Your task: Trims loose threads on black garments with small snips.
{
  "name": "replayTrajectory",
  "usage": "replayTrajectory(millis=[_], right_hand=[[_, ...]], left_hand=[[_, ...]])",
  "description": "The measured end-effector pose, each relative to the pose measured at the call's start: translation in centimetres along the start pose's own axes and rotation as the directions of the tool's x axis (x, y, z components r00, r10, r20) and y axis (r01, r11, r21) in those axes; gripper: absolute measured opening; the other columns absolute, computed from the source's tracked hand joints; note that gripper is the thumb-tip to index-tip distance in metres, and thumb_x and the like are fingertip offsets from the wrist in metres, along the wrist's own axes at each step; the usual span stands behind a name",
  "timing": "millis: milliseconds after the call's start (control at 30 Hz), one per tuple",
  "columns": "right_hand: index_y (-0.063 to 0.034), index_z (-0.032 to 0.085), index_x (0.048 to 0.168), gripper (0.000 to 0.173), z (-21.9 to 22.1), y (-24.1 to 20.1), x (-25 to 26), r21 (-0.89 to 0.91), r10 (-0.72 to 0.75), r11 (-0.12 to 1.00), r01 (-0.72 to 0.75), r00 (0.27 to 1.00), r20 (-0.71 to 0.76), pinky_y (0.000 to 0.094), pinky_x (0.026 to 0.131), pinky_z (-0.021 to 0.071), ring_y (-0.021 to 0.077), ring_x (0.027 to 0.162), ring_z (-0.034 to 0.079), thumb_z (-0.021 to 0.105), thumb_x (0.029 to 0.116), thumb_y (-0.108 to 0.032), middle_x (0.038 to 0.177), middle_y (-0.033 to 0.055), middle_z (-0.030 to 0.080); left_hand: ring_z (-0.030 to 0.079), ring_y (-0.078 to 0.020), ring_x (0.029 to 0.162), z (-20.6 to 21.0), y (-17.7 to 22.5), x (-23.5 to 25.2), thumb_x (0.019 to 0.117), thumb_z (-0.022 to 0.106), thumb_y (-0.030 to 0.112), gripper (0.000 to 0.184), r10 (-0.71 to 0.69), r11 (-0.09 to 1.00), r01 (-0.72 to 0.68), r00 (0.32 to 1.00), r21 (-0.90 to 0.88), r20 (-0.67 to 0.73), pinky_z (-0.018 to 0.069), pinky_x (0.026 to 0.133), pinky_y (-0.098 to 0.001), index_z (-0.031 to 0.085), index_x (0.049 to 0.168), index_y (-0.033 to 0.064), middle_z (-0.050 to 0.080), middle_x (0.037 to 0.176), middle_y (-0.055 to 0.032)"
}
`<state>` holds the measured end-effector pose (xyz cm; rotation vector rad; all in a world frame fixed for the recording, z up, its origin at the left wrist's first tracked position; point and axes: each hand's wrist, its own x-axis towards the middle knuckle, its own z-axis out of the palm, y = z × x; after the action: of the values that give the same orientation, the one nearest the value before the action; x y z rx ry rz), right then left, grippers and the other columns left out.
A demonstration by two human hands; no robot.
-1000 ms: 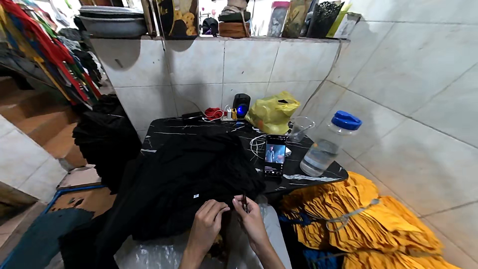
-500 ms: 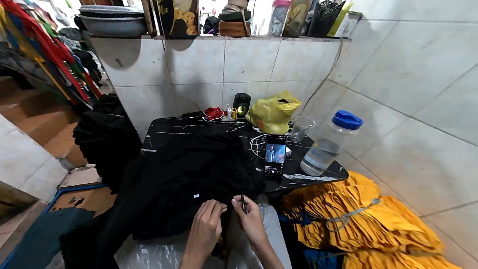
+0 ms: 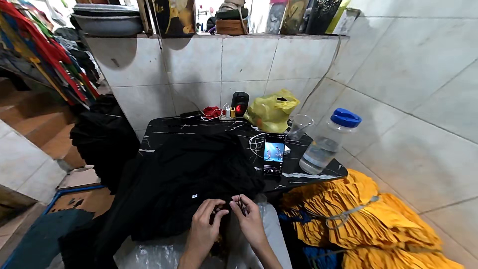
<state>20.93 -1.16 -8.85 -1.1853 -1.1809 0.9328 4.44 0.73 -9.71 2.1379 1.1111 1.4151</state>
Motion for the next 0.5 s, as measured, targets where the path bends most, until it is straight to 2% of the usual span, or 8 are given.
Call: replayTrajectory(millis=[67,167,233,367,500], right_hand=[[-0.0011,0.07,0.105,0.013,0.01,0.17,-0.03,0.01,-0.008,1.0,0.008,1.0,0.01,0.0238,0.073,0.0554,0.0108,0.079,0.066,0.065,0.0985,-0.011,0.089,0.0048,0.07],[-0.0015,0.07,0.106,0.013,0.03,0.3,-0.11,0.014,-0.002,1.0,0.002,0.999,0.038,0.0243,0.077,0.056,0.011,0.083,0.067,0.066,0.097,-0.01,0.092,0.0048,0.07],[-0.0014,0.07,0.107,0.013,-0.06,0.32,-0.16,0.011,-0.003,1.0,0.003,0.999,0.05,0.0241,0.077,0.0558,0.0108,0.083,0.066,0.066,0.0971,-0.01,0.092,0.0046,0.07],[-0.0016,0.07,0.106,0.013,-0.16,0.43,-0.18,-0.028,-0.018,0.999,0.019,0.998,0.054,0.0242,0.079,0.056,0.01,0.084,0.066,0.066,0.0969,-0.01,0.093,0.0045,0.07],[-0.0009,0.07,0.108,0.015,-0.25,0.74,-0.29,-0.095,-0.042,0.994,0.048,0.997,0.065,0.0239,0.084,0.0574,0.0087,0.091,0.068,0.067,0.0958,-0.009,0.099,0.0052,0.072]], left_hand=[[0.07,-0.0054,0.099,-0.04,-0.17,-0.14,0.0944,0.073,0.028,0.025,-0.022,1.0,0.022,1.0,0.007,0.007,0.0591,0.09,-0.0215,0.078,0.113,0.0109,0.074,0.107,0.0002],[0.071,-0.003,0.091,0.08,-0.8,-0.46,0.0908,0.076,0.018,0.011,-0.033,0.999,0.031,0.999,-0.04,-0.033,0.0601,0.084,-0.0185,0.082,0.098,0.0117,0.075,0.097,0.0021],[0.07,-0.0025,0.087,0.05,-0.91,-0.52,0.0915,0.074,0.016,0.009,-0.028,0.998,0.026,0.999,-0.055,-0.033,0.0599,0.081,-0.0177,0.081,0.095,0.0111,0.074,0.093,0.0027],[0.068,-0.0022,0.086,-0.23,-0.49,-0.53,0.0941,0.071,0.018,0.01,-0.013,1.0,0.013,1.0,-0.015,-0.004,0.0586,0.081,-0.0169,0.078,0.094,0.0103,0.072,0.092,0.0027],[0.067,-0.0037,0.087,-0.81,-0.34,-0.6,0.0982,0.066,0.021,0.013,-0.03,0.998,0.025,0.995,0.051,0.095,0.0577,0.08,-0.0181,0.075,0.096,0.0108,0.069,0.093,0.0017]])
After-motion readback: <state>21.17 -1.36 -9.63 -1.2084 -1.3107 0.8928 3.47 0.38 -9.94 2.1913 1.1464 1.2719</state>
